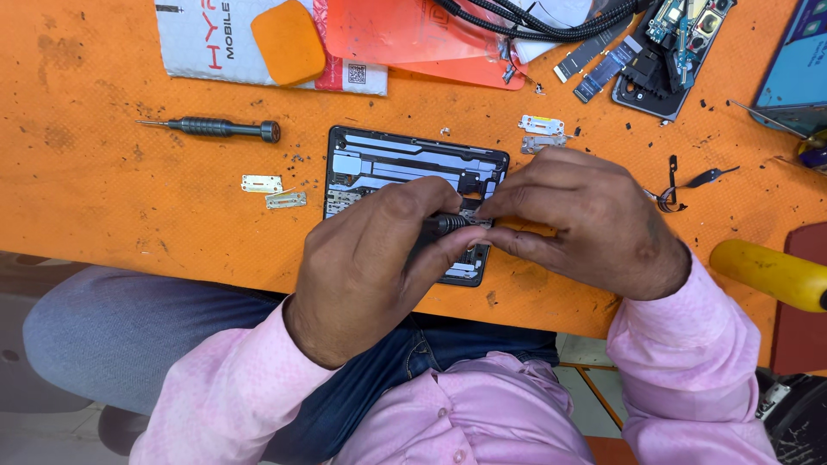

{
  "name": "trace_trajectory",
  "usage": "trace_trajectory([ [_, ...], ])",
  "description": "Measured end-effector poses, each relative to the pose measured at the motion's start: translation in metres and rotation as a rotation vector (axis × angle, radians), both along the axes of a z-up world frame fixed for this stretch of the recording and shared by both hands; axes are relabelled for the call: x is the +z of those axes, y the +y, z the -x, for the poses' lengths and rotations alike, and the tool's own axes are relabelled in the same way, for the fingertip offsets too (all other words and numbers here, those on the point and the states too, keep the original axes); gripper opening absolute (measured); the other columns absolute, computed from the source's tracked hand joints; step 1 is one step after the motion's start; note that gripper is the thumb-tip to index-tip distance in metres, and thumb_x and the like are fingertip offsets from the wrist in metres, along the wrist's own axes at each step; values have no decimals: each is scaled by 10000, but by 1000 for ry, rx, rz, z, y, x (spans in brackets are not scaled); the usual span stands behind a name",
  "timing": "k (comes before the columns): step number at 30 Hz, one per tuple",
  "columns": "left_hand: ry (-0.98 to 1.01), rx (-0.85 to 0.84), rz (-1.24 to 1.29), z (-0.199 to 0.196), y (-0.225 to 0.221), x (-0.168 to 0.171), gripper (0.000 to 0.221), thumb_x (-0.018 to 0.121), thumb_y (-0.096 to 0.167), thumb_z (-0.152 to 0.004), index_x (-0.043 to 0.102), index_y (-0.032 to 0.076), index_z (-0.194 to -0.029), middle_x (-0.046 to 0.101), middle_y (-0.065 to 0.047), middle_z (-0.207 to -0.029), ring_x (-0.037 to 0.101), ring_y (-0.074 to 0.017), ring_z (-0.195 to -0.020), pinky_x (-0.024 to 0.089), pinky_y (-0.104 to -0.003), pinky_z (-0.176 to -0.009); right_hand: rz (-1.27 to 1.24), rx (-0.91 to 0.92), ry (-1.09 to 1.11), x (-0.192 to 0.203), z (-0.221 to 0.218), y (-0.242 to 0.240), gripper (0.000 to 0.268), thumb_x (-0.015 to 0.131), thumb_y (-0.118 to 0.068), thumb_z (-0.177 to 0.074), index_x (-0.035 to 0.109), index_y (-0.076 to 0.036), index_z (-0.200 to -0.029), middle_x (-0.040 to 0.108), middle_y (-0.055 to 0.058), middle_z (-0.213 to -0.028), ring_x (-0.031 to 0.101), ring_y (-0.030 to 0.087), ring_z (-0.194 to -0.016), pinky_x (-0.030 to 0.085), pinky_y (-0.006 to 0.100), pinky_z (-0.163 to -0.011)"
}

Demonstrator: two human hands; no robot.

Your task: The person holds a mobile phone circuit component and brushes it with a toothbrush while seated at a workbench.

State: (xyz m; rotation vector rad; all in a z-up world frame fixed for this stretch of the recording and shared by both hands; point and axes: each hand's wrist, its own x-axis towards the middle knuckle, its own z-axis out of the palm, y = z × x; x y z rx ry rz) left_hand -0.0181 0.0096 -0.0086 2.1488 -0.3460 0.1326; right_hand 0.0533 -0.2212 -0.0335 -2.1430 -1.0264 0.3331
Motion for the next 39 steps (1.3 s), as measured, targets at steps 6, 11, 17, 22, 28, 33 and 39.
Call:
trace_trajectory([
  [6, -61, 92, -1, 0, 6, 10, 408, 867, 130, -905, 574, 33, -1172, 703, -95, -1035, 732, -211, -864, 579, -307, -750, -18, -25, -74, 3, 0, -2, 154, 850, -144, -824, 761, -78, -931, 736, 61, -926, 703, 238, -854, 564, 373, -766],
  [11, -150, 127, -282, -2, 35, 20, 377, 921, 149, -907, 613, 18, -1082, 697, -89, -883, 687, -228, -727, 515, -342, -619, 131, -160, -177, 16, -7, -8, 116, 835, -67, -852, 761, -40, -937, 734, 87, -933, 686, 255, -825, 560, 376, -717],
  [17, -187, 140, -354, -1, 44, 14, 354, 895, 146, -948, 616, 13, -1121, 686, -104, -901, 682, -244, -757, 514, -341, -625, 205, -164, -272, 19, -12, -6, 160, 851, -70, -811, 773, -41, -947, 723, 94, -910, 672, 258, -802, 556, 372, -703],
  [22, -149, 162, -372, 4, 50, 8, 343, 887, 160, -982, 622, 25, -1153, 682, -97, -893, 675, -237, -747, 505, -358, -655, 238, -160, -266, 19, -12, -7, 174, 863, -74, -779, 781, -45, -931, 722, 95, -886, 664, 254, -773, 552, 369, -681],
  [28, -143, 166, -381, 4, 51, 2, 352, 882, 169, -983, 613, 32, -1165, 667, -91, -869, 658, -241, -727, 487, -352, -613, 249, -143, -254, 18, -14, -9, 184, 861, -76, -778, 781, -38, -939, 725, 99, -888, 670, 246, -772, 554, 365, -685],
  [33, -144, 163, -373, 5, 53, 1, 359, 884, 174, -987, 611, 34, -1176, 671, -87, -879, 660, -233, -732, 495, -359, -647, 254, -139, -257, 18, -14, -9, 184, 861, -80, -777, 783, -32, -937, 722, 106, -872, 674, 249, -768, 554, 365, -680],
  [39, -106, 108, -373, 1, 53, 7, 345, 875, 173, -955, 631, 21, -1146, 673, -95, -880, 668, -244, -747, 509, -376, -652, 270, -133, -254, 17, -13, -10, 174, 865, -89, -777, 793, -41, -928, 727, 100, -864, 674, 246, -753, 556, 361, -668],
])
